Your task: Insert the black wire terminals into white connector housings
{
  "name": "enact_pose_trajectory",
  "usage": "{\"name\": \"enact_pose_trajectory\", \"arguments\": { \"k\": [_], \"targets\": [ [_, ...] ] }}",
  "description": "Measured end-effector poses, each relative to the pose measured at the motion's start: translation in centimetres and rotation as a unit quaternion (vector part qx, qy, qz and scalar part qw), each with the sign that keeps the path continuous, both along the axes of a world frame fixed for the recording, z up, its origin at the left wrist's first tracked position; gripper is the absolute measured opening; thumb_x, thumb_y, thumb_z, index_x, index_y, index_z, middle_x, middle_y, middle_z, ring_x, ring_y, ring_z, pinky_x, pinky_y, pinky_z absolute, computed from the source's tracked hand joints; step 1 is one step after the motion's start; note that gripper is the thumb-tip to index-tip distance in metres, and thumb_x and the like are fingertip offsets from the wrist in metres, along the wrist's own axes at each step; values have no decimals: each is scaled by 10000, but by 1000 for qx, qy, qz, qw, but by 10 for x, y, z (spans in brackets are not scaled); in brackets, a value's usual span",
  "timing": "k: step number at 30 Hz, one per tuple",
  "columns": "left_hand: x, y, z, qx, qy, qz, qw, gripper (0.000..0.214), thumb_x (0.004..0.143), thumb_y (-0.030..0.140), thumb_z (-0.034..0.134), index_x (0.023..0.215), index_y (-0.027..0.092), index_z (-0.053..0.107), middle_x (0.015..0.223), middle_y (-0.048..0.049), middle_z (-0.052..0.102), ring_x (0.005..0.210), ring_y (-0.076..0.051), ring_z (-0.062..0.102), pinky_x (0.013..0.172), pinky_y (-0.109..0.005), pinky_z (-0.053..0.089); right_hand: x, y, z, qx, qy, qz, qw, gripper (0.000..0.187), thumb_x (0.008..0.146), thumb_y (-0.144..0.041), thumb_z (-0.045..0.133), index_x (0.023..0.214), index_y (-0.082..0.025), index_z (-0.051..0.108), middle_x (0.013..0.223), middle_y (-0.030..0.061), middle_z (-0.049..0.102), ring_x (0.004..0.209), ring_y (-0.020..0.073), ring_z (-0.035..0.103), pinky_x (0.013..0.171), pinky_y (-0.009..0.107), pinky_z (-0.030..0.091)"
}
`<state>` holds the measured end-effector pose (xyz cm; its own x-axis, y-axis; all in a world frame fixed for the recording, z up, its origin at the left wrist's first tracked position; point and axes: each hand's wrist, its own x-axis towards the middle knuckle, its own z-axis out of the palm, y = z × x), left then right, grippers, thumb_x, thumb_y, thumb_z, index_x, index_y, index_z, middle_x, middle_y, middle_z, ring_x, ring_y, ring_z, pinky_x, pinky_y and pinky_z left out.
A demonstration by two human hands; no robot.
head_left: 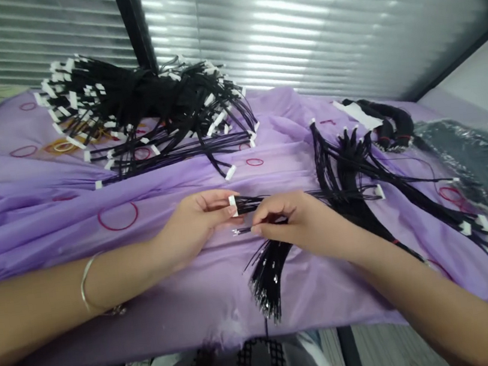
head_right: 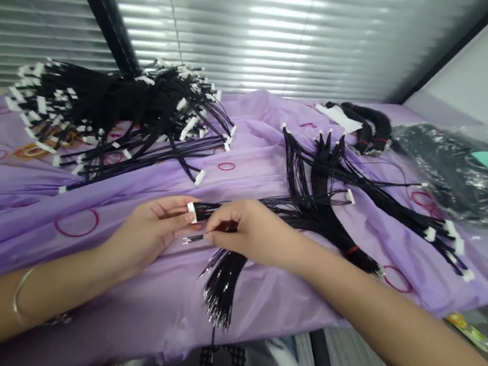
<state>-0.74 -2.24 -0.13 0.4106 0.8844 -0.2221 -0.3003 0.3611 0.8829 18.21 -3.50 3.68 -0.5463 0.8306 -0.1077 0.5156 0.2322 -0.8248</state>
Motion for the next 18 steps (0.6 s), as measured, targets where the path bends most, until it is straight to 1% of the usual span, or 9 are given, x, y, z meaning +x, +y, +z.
{"name": "enact_pose_trajectory", "arguments": {
  "k": [2,5,7,12,14,18],
  "targets": [
    [0,1,0,-3,8,-3,1000,133,733,111,654,862,128,677,851,-58,699,800,-157,651,827,-297,493,-1,-1,5,3,-18,-21,1000,108,803,-212,529,726,-177,596,618,-40,538,557,74,456,519,199,341],
    [0,1,0,-5,26,2,1000,136,723,109,655,852,141,682,842,-45,695,791,-153,646,822,-304,498,-2,3,12,46,-40,-46,997,114,776,-188,540,686,-182,610,581,-41,532,528,70,452,488,196,322],
    [0,0,0,0,32,3,999,141,717,101,654,845,151,684,831,-31,690,776,-152,644,817,-314,507,-3,8,14,62,-43,-69,995,114,746,-180,558,664,-181,638,558,-37,531,503,69,440,455,197,303],
    [0,-1,0,-13,25,-10,1000,137,733,63,613,813,144,688,787,-26,688,728,-134,645,757,-270,530,-5,13,7,37,-34,-120,992,100,699,-162,578,646,-171,662,542,-27,569,481,71,458,426,193,312],
    [0,-1,1,-21,24,-17,999,144,733,52,609,810,144,688,781,-27,692,708,-130,650,731,-249,534,-5,11,3,40,-30,-138,989,87,694,-171,591,637,-172,658,533,-23,576,470,74,466,413,193,317],
    [-1,0,0,-27,32,-20,999,134,735,72,631,818,162,685,807,-27,701,730,-147,664,735,-250,535,-6,9,-1,55,-29,-160,985,82,684,-198,617,608,-180,642,512,-21,573,450,78,466,390,196,315]
  ]
}}
